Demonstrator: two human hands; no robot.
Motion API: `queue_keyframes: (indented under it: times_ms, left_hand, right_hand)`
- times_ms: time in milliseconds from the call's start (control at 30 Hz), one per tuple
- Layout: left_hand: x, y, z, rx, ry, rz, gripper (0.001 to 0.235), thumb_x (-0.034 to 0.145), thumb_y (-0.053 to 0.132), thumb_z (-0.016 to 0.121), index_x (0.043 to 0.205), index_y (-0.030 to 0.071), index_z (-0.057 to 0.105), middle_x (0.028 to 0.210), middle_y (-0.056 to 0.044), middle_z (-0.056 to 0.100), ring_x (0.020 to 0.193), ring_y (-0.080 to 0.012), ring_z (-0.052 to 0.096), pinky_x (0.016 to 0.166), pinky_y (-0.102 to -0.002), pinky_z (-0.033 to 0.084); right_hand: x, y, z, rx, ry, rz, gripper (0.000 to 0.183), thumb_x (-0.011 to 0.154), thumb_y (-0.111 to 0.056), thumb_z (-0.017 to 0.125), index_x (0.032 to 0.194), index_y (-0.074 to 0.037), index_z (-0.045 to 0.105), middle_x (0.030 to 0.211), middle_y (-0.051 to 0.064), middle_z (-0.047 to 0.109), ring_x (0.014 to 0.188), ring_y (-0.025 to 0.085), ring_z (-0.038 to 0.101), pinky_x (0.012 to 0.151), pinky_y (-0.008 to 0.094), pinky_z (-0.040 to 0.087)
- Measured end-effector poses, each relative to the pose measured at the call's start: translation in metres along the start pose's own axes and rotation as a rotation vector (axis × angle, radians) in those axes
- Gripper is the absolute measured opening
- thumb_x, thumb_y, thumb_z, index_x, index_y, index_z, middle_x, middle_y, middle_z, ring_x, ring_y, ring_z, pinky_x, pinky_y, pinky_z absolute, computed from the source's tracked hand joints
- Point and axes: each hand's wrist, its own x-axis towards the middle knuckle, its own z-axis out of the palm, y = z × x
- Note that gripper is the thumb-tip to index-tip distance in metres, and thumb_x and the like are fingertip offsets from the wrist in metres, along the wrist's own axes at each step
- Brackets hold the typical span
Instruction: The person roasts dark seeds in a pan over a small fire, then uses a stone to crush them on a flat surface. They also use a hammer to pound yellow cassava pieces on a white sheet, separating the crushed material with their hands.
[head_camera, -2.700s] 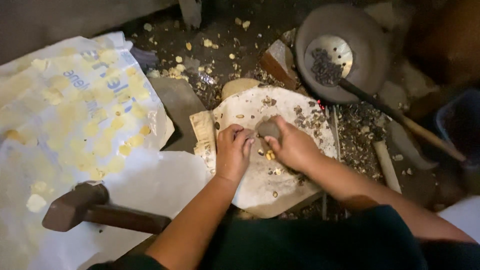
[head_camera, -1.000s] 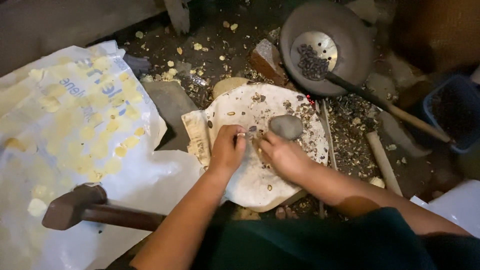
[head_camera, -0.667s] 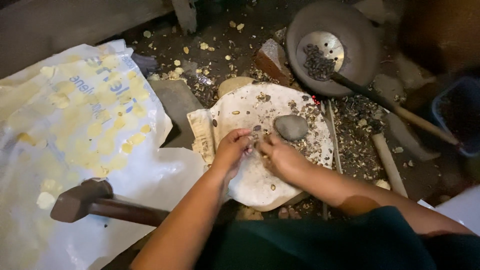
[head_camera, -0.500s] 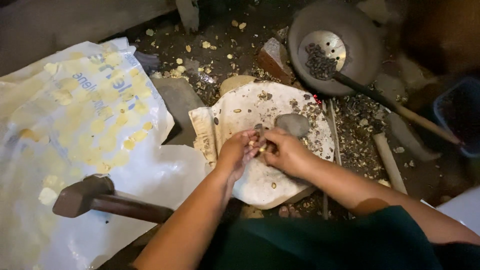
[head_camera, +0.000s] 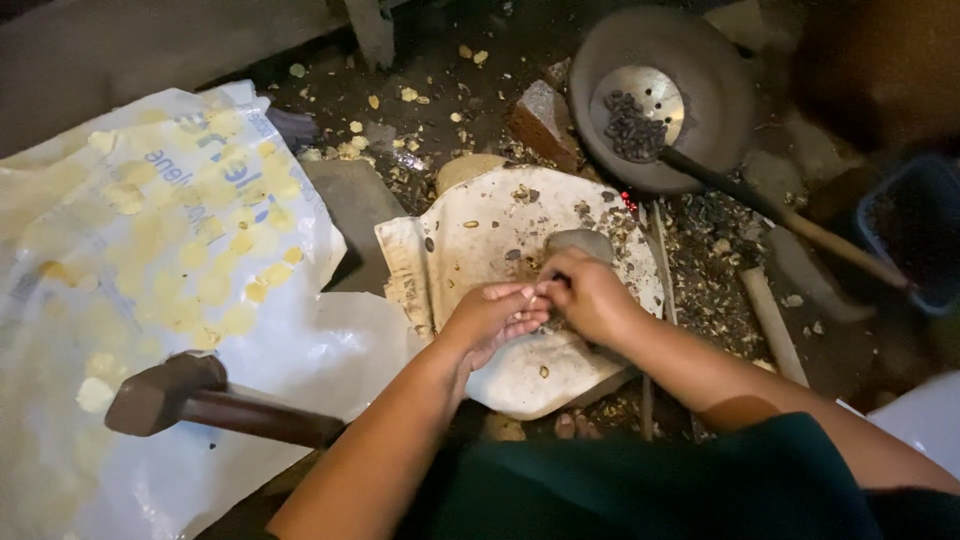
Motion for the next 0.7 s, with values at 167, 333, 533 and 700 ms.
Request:
queue_keyframes:
  times_ms: [167,333,533,700]
  left_hand:
    - [-0.016,0.040,-0.018,-0.015,0.033,0.041,0.034,0.102,0.041,0.062,0.108,0.008,0.063,0.075,-0.007,0.061,0.049,-0.0068,0.050,0.034,-0.012,0.036]
    - [-0.106,0.173,-0.043,0.242,0.135,0.215,0.034,0.100,0.035,0.061,0.102,0.001,0.066,0.076,-0.012,0.069,0.058,-0.0129,0.067,0.035,-0.018,0.048]
    - [-0.280,0.217,-0.142,0.224,0.417,0.545,0.029,0.104,0.027,0.057,0.114,0.001,0.064,0.077,-0.009,0.059,0.060,-0.0078,0.053,0.038,-0.009,0.026]
    - [-0.260,0.123,-0.390,-0.236,0.933,0.415,0.013,0.096,0.027,0.062,0.088,0.016,0.060,0.069,0.010,0.047,0.056,-0.0031,0.054,0.036,-0.001,0.025]
  right_hand:
    - [0.004,-0.022,-0.016,-0.061,-0.023,0.044,0.021,0.095,-0.025,0.067,0.107,-0.012,0.078,0.101,0.018,0.076,0.103,0.042,0.071,0.088,0.051,0.057]
    - [0.017,-0.038,-0.031,-0.405,-0.107,-0.217,0.018,0.084,-0.022,0.075,0.100,-0.012,0.077,0.113,0.014,0.075,0.110,0.039,0.070,0.096,0.046,0.058]
    - [0.012,-0.198,-0.014,-0.522,-0.445,-0.372,0.024,0.087,-0.032,0.070,0.109,-0.022,0.073,0.116,0.005,0.074,0.109,0.034,0.072,0.094,0.049,0.058]
    - [0.012,-0.286,0.121,-0.407,-0.439,-0.656,0.055,0.082,-0.043,0.077,0.114,-0.001,0.059,0.107,0.020,0.063,0.103,0.043,0.068,0.082,0.053,0.060]
